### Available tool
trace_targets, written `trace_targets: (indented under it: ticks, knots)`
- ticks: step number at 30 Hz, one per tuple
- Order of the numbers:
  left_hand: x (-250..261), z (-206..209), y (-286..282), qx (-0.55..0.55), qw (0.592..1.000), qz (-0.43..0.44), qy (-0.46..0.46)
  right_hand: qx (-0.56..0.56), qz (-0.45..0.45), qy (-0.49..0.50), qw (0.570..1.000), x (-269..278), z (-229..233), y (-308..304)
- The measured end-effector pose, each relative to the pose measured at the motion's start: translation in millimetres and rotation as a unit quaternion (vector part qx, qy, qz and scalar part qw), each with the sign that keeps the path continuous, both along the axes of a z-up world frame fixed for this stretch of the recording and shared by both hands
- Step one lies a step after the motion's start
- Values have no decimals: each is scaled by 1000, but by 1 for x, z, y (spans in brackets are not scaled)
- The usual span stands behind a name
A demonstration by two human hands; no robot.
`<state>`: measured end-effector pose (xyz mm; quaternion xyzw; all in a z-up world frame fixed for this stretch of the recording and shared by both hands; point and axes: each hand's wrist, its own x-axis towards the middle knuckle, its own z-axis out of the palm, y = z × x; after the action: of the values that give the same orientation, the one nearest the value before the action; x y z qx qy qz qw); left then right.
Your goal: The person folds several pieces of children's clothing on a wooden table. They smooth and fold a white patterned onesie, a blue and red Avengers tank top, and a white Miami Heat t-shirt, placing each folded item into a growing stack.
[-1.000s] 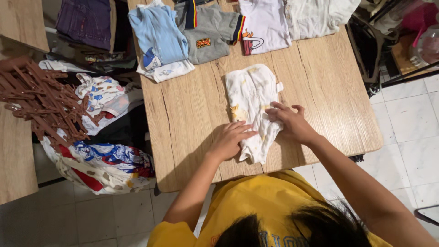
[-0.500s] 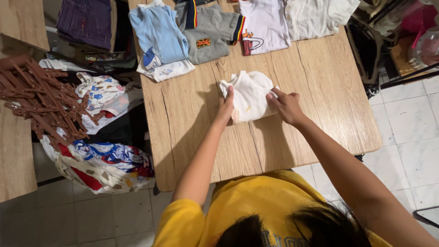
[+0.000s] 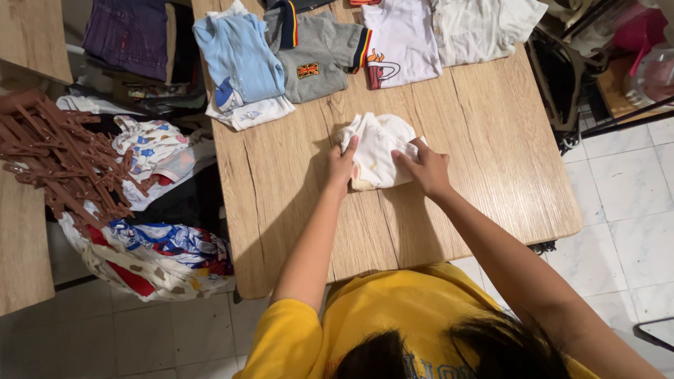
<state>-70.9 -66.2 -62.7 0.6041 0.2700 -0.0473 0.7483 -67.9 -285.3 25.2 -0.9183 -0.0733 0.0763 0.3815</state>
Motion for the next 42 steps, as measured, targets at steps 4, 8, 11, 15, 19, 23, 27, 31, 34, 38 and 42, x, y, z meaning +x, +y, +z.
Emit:
trace_targets:
  ticks: [4,8,11,15,19,23,27,31,34,38,42]
  knots:
    - [2,-5,4,-15,998,-30,-55,65,-45,47,996,-5,7,2]
    - [10,-5,0,9,999,2,-33,73,-87,61,992,-6,4,4]
    - [7,10,-4,42,997,47,-39,44,-82,47,995,1,-3,5]
    - [-32,41,-15,384,915,11,-120,-16,-79,2,997,4,-14,6]
    - [-52,65,-32,645,716,-206,-170,-57,-66,-14,996,6,-22,7]
    - [-63,77,-22,563,777,-273,-67,-82,-46,-2,996,8,-23,7]
    - [-67,80,-19,591,752,-291,-3,-63,-48,-15,997,2,-28,8]
    - [-64,76,-22,577,766,-285,10,-31,-81,-187,979,-1,-40,5]
    - [-66,64,-25,586,788,-161,-99,-15,-120,-157,980,6,-45,-6]
    - [-63,22,-43,368,926,75,-35,-38,-168,6,985,10,-45,-19]
    - [-47,-20,-40,225,966,116,-55,130,-134,159,969,15,-35,-26]
